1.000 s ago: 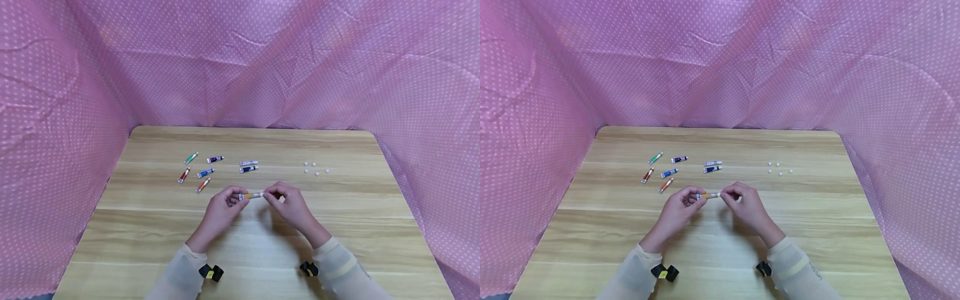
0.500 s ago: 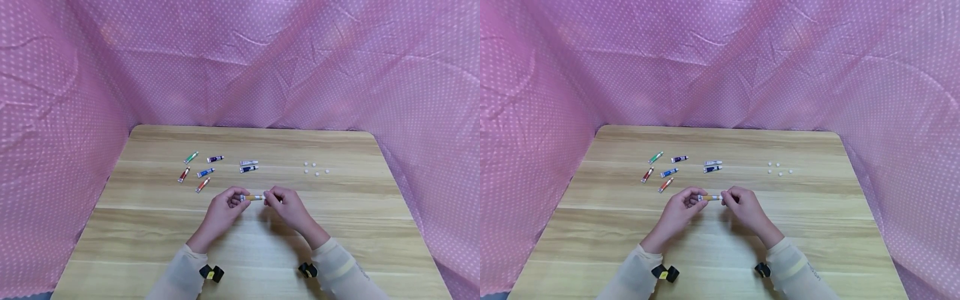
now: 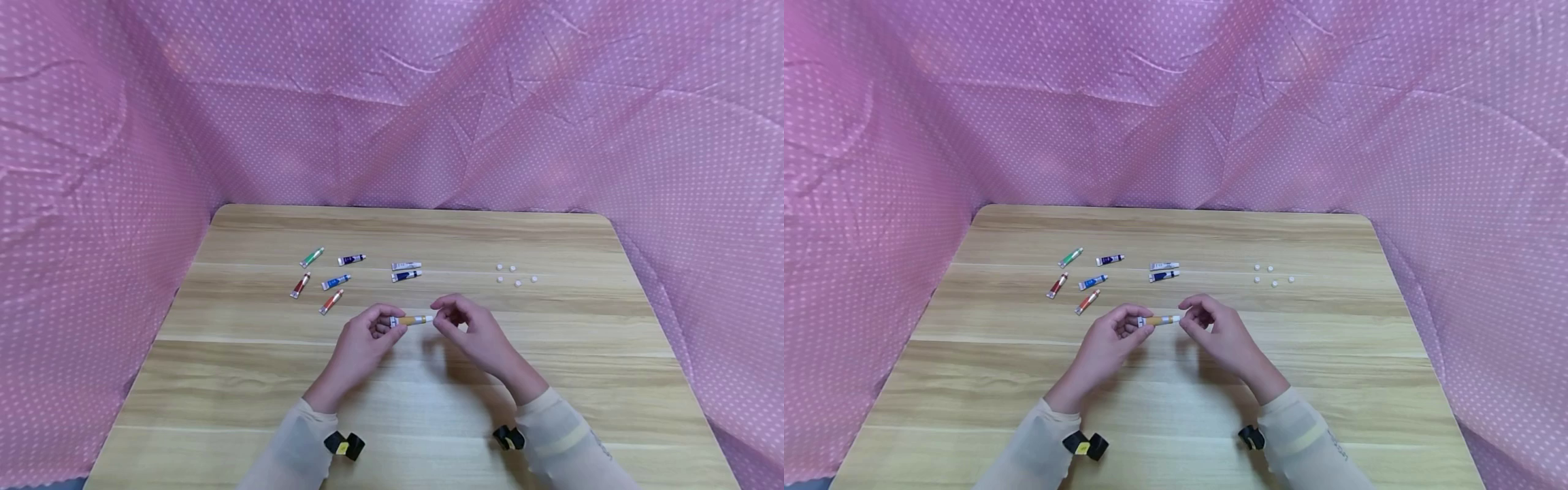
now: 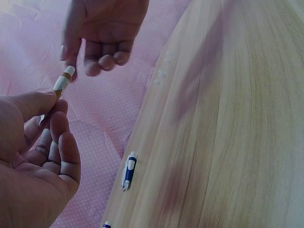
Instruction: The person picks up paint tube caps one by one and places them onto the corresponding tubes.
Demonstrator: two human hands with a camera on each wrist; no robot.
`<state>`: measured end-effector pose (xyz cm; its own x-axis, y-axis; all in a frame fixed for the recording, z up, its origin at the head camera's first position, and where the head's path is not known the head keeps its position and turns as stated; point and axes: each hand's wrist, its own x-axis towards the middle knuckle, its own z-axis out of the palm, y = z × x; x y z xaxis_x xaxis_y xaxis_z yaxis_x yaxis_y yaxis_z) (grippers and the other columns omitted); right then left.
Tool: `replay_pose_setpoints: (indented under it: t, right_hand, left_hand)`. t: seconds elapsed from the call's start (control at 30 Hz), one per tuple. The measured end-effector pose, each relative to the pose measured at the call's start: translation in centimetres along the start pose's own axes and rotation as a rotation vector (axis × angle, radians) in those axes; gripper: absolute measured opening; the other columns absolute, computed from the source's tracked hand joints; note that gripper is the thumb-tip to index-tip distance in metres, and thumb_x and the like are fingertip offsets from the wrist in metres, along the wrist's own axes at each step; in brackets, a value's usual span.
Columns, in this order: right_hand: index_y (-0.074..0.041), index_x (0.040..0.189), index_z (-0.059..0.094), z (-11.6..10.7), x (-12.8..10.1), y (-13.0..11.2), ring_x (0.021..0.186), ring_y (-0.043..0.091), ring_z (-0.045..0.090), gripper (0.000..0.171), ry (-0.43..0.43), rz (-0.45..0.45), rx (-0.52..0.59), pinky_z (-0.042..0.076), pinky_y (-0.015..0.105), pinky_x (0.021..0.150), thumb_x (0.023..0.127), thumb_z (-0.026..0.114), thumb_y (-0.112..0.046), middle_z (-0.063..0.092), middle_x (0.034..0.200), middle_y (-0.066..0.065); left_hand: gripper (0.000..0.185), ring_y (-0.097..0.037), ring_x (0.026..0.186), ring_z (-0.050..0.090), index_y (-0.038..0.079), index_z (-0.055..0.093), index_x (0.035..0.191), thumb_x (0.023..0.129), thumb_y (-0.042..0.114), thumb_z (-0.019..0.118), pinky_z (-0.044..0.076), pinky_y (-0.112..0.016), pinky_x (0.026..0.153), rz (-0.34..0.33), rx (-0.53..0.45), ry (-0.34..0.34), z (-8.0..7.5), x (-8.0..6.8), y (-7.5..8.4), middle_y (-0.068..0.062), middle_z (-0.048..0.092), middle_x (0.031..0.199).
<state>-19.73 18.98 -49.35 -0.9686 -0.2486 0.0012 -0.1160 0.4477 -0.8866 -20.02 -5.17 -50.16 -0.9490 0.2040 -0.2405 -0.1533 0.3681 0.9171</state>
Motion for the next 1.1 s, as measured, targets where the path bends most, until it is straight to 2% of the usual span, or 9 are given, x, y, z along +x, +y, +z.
replay_pose_setpoints:
  t: [0.13, 0.27, 0.4, 0.6, 0.73, 0.9, 1.1]
  right_hand:
    - [-0.008, 0.117, 0.074, 0.1, -0.1, 0.0, 0.089, 0.009, 0.068, 0.021, 0.056, -0.081, -0.031, 0.059, 0.029, 0.085, 0.097, 0.08, -0.006, 0.077, 0.1, 0.002]
    - [-0.012, 0.107, 0.077, 0.2, -0.2, 0.0, 0.088, 0.008, 0.067, 0.015, 0.095, -0.115, -0.043, 0.058, 0.025, 0.082, 0.096, 0.08, -0.003, 0.078, 0.099, 0.001]
    - [-0.015, 0.104, 0.079, 0.3, -0.1, 0.0, 0.088, 0.01, 0.065, 0.01, 0.121, -0.113, -0.063, 0.055, 0.023, 0.078, 0.098, 0.079, -0.006, 0.078, 0.099, 0.0]
    - [-0.014, 0.104, 0.079, 0.4, -0.1, -0.1, 0.089, 0.012, 0.063, 0.004, 0.128, -0.079, -0.058, 0.054, 0.025, 0.08, 0.102, 0.076, -0.014, 0.077, 0.1, 0.0]
    - [-0.01, 0.106, 0.077, 0.6, -0.1, -0.2, 0.088, 0.011, 0.063, 0.005, 0.113, -0.048, -0.024, 0.055, 0.025, 0.08, 0.104, 0.073, -0.013, 0.076, 0.1, 0.004]
    - [-0.006, 0.106, 0.075, 1.0, -0.2, 0.2, 0.087, 0.009, 0.062, 0.009, 0.097, -0.02, 0.012, 0.054, 0.026, 0.079, 0.107, 0.069, -0.013, 0.076, 0.097, 0.008]
    - [-0.005, 0.106, 0.073, 1.3, -0.3, 0.4, 0.086, 0.007, 0.06, 0.011, 0.093, -0.024, 0.003, 0.053, 0.024, 0.078, 0.108, 0.066, -0.014, 0.074, 0.096, 0.007]
  left_hand:
    - [0.02, -0.017, 0.094, 0.068, 0.026, 0.074, 0.122, 0.102, 0.027, 0.078, 0.058, -0.03, 0.081, 0.009, -0.013, -0.004, -0.1, 0.0, -0.1, -0.001, 0.074, 0.106]
    - [0.02, -0.018, 0.094, 0.067, 0.026, 0.075, 0.121, 0.102, 0.028, 0.078, 0.057, -0.03, 0.081, 0.012, -0.02, -0.008, -0.1, -0.1, 0.0, -0.001, 0.074, 0.106]
    - [0.019, -0.018, 0.095, 0.067, 0.026, 0.075, 0.121, 0.102, 0.029, 0.077, 0.057, -0.03, 0.082, 0.006, -0.015, -0.012, -0.1, -0.1, 0.1, 0.0, 0.074, 0.107]
    - [0.019, -0.017, 0.094, 0.068, 0.026, 0.076, 0.121, 0.102, 0.028, 0.078, 0.057, -0.028, 0.08, 0.022, -0.016, -0.006, -0.1, -0.1, 0.4, 0.001, 0.075, 0.105]
    - [0.019, -0.016, 0.093, 0.068, 0.026, 0.077, 0.12, 0.101, 0.027, 0.079, 0.057, -0.026, 0.078, 0.042, -0.021, 0.004, 0.0, -0.3, 0.4, 0.001, 0.076, 0.104]
    - [0.018, -0.016, 0.093, 0.068, 0.027, 0.079, 0.117, 0.099, 0.027, 0.081, 0.057, -0.027, 0.079, 0.033, -0.012, 0.012, 0.1, -0.3, 0.5, 0.002, 0.077, 0.104]
    - [0.017, -0.016, 0.091, 0.068, 0.029, 0.08, 0.114, 0.097, 0.026, 0.083, 0.057, -0.026, 0.077, 0.033, 0.007, 0.025, 0.3, -0.1, 0.3, 0.003, 0.077, 0.1]
